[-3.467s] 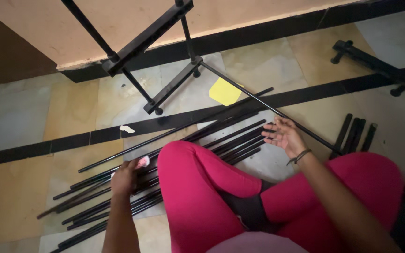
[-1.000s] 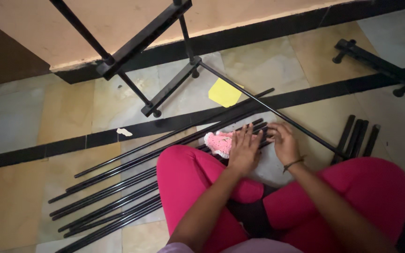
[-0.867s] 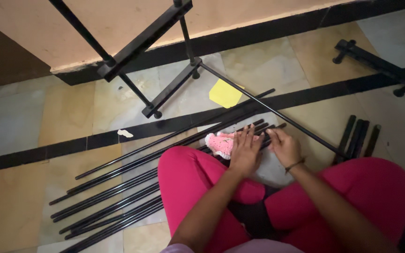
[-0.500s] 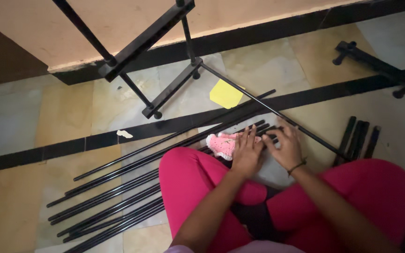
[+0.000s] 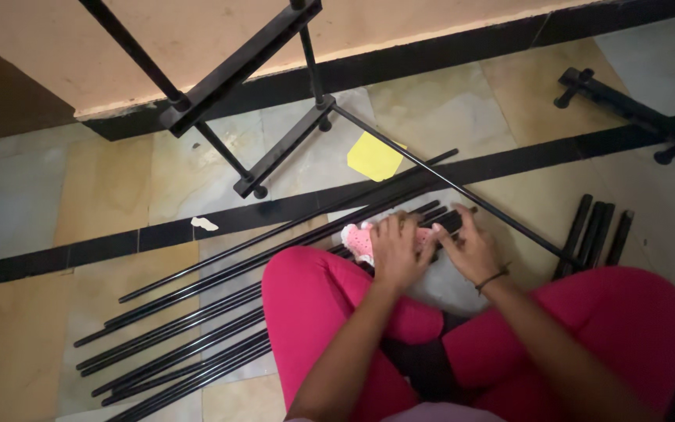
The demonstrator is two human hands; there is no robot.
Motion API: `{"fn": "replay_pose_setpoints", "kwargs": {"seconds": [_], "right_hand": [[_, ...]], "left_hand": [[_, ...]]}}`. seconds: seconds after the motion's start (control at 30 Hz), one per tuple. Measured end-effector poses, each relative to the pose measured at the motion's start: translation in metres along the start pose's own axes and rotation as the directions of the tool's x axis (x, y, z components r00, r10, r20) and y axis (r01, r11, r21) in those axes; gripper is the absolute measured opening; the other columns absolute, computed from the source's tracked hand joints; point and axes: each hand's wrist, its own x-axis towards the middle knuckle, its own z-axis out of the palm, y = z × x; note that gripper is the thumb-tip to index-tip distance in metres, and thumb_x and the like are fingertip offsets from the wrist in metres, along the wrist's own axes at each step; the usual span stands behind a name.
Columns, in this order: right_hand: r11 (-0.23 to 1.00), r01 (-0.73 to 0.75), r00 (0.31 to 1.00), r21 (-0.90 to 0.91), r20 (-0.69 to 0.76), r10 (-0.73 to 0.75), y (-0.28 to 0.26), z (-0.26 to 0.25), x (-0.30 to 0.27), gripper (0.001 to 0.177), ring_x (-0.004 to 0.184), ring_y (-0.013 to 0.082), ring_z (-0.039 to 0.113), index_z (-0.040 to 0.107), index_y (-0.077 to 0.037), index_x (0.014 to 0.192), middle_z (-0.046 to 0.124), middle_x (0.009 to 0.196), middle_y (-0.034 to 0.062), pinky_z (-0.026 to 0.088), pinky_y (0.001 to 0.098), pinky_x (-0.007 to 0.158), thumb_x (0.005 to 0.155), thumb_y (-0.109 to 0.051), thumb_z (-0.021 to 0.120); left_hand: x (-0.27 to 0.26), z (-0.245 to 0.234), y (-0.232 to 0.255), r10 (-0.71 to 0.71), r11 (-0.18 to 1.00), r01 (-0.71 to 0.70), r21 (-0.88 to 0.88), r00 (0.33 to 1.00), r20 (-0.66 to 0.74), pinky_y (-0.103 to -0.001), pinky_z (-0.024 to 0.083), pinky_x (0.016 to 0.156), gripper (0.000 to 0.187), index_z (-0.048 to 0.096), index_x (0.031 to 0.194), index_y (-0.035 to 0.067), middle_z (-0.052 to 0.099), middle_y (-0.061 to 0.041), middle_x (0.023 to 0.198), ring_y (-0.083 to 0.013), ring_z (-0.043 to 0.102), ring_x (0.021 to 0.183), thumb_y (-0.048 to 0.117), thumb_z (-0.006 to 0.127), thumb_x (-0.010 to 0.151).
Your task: The person sits on the floor and wipes black metal rods with a pink cloth. They then insert the rods into a black metal frame, aligning and securing them in place.
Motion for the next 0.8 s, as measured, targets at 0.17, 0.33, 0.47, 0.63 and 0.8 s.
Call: {"fn": "replay_pose_setpoints", "kwargs": {"seconds": [0.17, 0.33, 0.47, 0.63, 0.8], "right_hand": [[0.998, 0.021, 0.999, -0.062, -0.037, -0.024, 0.010, 0.007, 0.000, 0.058, 0.048, 0.0301, 0.056, 0.057, 0.000, 0.071, 0.053, 0.059, 0.0179, 0.042, 0.0443, 0.051, 0.098, -0.050, 0.069], [0.998, 0.045, 0.999, 0.038, 0.029, -0.046, 0.016, 0.009, -0.002, 0.060, 0.044, 0.0329, 0.048, 0.057, 0.002, 0.066, 0.047, 0.058, 0.0210, 0.040, 0.0442, 0.049, 0.104, -0.044, 0.063], [0.999, 0.040, 0.997, -0.036, 0.060, -0.037, 0.009, 0.006, -0.002, 0.044, 0.077, 0.0368, 0.060, 0.066, 0.000, 0.099, 0.061, 0.087, 0.0248, 0.047, 0.0473, 0.075, 0.105, -0.043, 0.059], [0.831, 0.329, 0.899, -0.448, -0.120, -0.421, 0.006, 0.000, 0.004, 0.071, 0.140, 0.0523, 0.036, 0.050, 0.002, 0.150, 0.047, 0.151, 0.0323, 0.026, 0.0595, 0.109, 0.095, -0.042, 0.061], [0.928, 0.304, 0.951, -0.218, 0.010, -0.309, 0.003, -0.002, 0.003, 0.058, 0.126, 0.0427, 0.055, 0.059, -0.002, 0.137, 0.061, 0.136, 0.0268, 0.043, 0.0518, 0.101, 0.095, -0.042, 0.064]], "left_hand": [[0.001, 0.016, -0.010, -0.098, 0.986, 0.092, -0.137, 0.994, -0.038, -0.047, 0.054, 0.074, 0.038, 0.067, 0.088, 0.007, 0.071, -0.017, 0.083, -0.0338, 0.070, 0.082, 0.044, 0.064, 0.098], [0.002, 0.020, -0.013, -0.096, 0.981, 0.092, -0.168, 0.995, -0.011, -0.048, 0.054, 0.069, 0.044, 0.071, 0.081, 0.007, 0.070, -0.020, 0.075, -0.0372, 0.068, 0.071, 0.036, 0.052, 0.109], [0.002, 0.008, -0.007, -0.032, 0.967, 0.029, -0.252, 0.999, -0.008, -0.052, 0.050, 0.092, 0.036, 0.068, 0.112, 0.008, 0.068, -0.023, 0.113, -0.0397, 0.064, 0.107, 0.039, 0.050, 0.107], [0.007, -0.009, 0.006, 0.130, 0.991, -0.130, 0.016, 0.967, -0.218, -0.069, 0.017, 0.116, 0.072, 0.046, 0.155, 0.014, 0.019, -0.031, 0.165, -0.0531, 0.024, 0.151, 0.046, 0.065, 0.094], [0.015, -0.027, 0.005, 0.105, 0.993, -0.115, -0.033, 0.971, -0.217, -0.071, 0.018, 0.111, 0.074, 0.051, 0.146, 0.012, 0.025, -0.030, 0.161, -0.0493, 0.030, 0.146, 0.047, 0.074, 0.085]]}}
